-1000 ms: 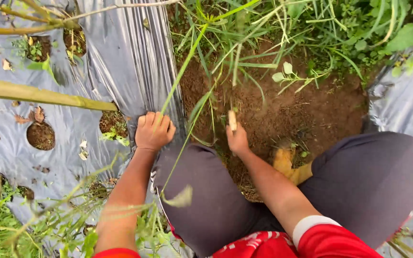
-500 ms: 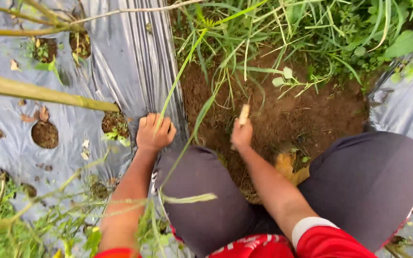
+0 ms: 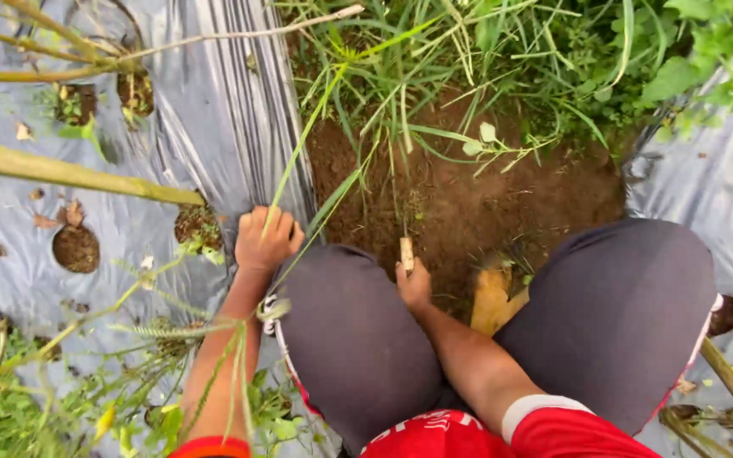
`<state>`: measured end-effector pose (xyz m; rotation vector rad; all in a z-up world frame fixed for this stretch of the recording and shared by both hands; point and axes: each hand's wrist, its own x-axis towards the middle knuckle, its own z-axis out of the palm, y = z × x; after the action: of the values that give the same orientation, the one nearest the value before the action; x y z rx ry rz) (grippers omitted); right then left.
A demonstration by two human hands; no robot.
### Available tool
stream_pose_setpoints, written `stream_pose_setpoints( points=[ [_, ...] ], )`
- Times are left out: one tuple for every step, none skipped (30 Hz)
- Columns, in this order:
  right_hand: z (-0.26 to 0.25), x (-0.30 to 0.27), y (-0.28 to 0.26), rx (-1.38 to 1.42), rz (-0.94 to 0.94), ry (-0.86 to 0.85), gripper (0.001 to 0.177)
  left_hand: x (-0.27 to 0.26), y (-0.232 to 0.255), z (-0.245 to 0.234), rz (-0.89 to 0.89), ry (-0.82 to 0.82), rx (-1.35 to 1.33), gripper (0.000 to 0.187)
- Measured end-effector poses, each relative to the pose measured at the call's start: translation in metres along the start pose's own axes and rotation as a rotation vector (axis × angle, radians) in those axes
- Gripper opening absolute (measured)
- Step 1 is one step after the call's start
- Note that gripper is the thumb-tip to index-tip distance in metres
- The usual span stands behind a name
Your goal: Weeding a garden path between plastic-covered beds using a small hand hoe.
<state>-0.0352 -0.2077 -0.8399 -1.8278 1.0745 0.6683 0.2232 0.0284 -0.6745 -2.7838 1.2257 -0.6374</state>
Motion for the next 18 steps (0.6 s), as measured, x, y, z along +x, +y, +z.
stream_pose_setpoints(
  points=[
    [-0.004,0.005,-0.017,0.007,-0.015,-0.002,0.038,0.003,0.000,-0.005,0.002,0.006,0.015,0.027],
    [-0.006,0.010,-0.034,0.079,-0.063,0.079,0.035,0.005,-0.001,-0.009,-0.020,-0.005,0.004,0.026],
    [-0.014,0.014,-0.046,0.148,-0.100,0.164,0.033,0.007,0.005,-0.011,-0.040,-0.018,-0.020,0.026],
    [-0.016,0.038,-0.078,0.151,-0.102,0.167,0.033,0.013,-0.001,-0.005,-0.038,-0.014,-0.019,0.026],
    [-0.018,0.055,-0.102,0.329,-0.100,0.191,0.028,0.010,0.000,-0.005,-0.033,-0.016,-0.018,0.027],
    [-0.019,0.072,-0.127,0.507,-0.095,0.215,0.023,0.007,0.001,-0.005,-0.028,-0.017,-0.018,0.028],
    [-0.021,0.077,-0.137,0.502,-0.093,0.208,0.023,0.001,0.003,-0.001,-0.033,-0.024,-0.016,0.028],
    [-0.023,0.081,-0.148,0.447,-0.130,0.094,0.026,-0.003,0.004,0.001,-0.039,-0.022,-0.003,0.028],
    [-0.025,0.081,-0.160,0.398,-0.156,-0.017,0.031,-0.006,0.003,0.001,-0.035,-0.025,0.005,0.027],
    [-0.033,0.033,-0.144,0.400,-0.144,-0.023,0.031,-0.009,0.006,-0.011,-0.031,-0.036,0.001,0.027],
    [-0.046,0.003,-0.140,0.285,-0.138,-0.091,0.037,-0.001,0.003,-0.009,-0.033,-0.039,-0.025,0.026],
    [-0.057,-0.028,-0.135,0.169,-0.132,-0.157,0.050,0.006,-0.001,-0.008,-0.034,-0.042,-0.052,0.025],
    [-0.028,-0.007,-0.095,0.161,-0.141,-0.160,0.050,0.013,-0.004,-0.005,-0.044,-0.038,-0.045,0.025],
    [-0.003,0.013,-0.054,0.126,-0.154,-0.084,0.045,0.018,-0.007,-0.001,-0.016,0.006,-0.003,0.027],
    [0.028,0.017,-0.007,0.091,-0.147,-0.018,0.043,0.014,-0.006,-0.005,0.017,0.029,0.029,0.029],
    [0.020,0.008,-0.019,0.084,-0.136,-0.031,0.043,0.003,0.005,-0.023,0.011,0.011,0.024,0.029],
    [0.015,0.029,-0.052,0.213,-0.139,-0.055,0.034,0.010,0.002,-0.020,-0.008,-0.011,-0.010,0.029],
    [0.009,0.050,-0.086,0.340,-0.146,-0.080,0.029,0.017,-0.001,-0.016,-0.026,-0.034,-0.045,0.029]
  ],
)
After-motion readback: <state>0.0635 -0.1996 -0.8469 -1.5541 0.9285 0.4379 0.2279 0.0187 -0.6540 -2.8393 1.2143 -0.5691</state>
